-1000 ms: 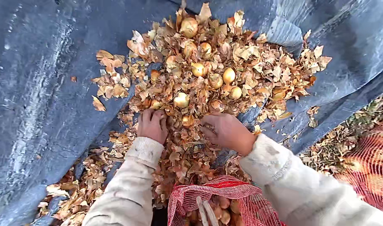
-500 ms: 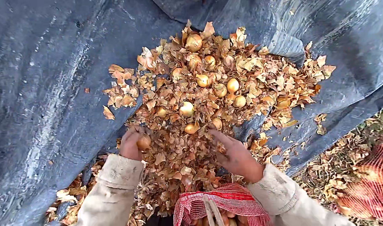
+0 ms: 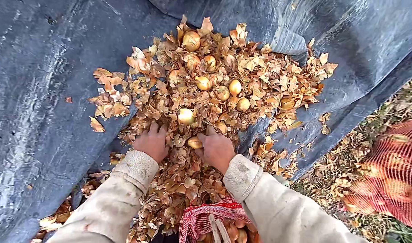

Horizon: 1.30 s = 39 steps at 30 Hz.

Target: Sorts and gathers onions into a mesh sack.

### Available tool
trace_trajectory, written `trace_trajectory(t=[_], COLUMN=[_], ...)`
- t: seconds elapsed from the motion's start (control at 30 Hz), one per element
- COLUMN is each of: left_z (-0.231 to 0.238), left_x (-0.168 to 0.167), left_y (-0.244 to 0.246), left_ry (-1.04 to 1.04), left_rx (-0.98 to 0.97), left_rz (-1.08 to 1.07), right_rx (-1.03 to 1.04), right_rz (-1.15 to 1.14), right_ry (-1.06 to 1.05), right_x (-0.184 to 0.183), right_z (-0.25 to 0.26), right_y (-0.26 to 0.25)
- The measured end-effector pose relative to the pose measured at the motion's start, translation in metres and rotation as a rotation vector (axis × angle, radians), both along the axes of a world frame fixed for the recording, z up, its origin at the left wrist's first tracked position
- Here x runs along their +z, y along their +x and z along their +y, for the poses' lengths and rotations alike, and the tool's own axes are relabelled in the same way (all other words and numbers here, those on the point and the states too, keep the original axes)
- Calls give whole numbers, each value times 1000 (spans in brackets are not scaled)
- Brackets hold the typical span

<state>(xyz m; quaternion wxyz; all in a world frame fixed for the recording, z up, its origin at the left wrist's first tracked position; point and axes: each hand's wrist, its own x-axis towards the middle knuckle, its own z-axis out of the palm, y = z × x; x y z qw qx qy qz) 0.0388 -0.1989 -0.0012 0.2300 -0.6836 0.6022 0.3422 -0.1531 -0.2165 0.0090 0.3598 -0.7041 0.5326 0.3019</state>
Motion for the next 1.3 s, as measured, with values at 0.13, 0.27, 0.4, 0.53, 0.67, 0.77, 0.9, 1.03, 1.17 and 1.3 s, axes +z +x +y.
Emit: trace_trajectory(t=[0.13,0.27,0.4,0.53,0.67,0.77,0.9,1.03,1.17,1.3], left_z=[46,57,29,26,49,66,67,75,130,206], left_x=[12,5,2,0,-11,-14,12,44,89,108], left_y=[13,7,-22,-25,-23,-19,-3,6,-43,-66], left_ry=[-247,-729,-438,-60,-5,-190,-492,-613,-173,263], left_rx=[145,51,17,155,199,185,254,668,1304,854], left_rz=[59,315,356,220,234,270,387,984,1963,1560], right_rx=[-52,-139,-117,-26,-49,-40,-6,13,-454,-704], right_rz=[-46,-76,-160,-233,-244,-146,-2,-144,-915,-1382], right_ry=[-50,101,100,84,-63,-11,60,96,161,857], right_x=[-6,-14,-1,24,14,-7,-14,-9,35,74], right_z=[19,23,34,35,7,-14,-23,-41,-13,93], right_y=[-7,12,2,-46,-67,-55,-42,-55,-94,-130])
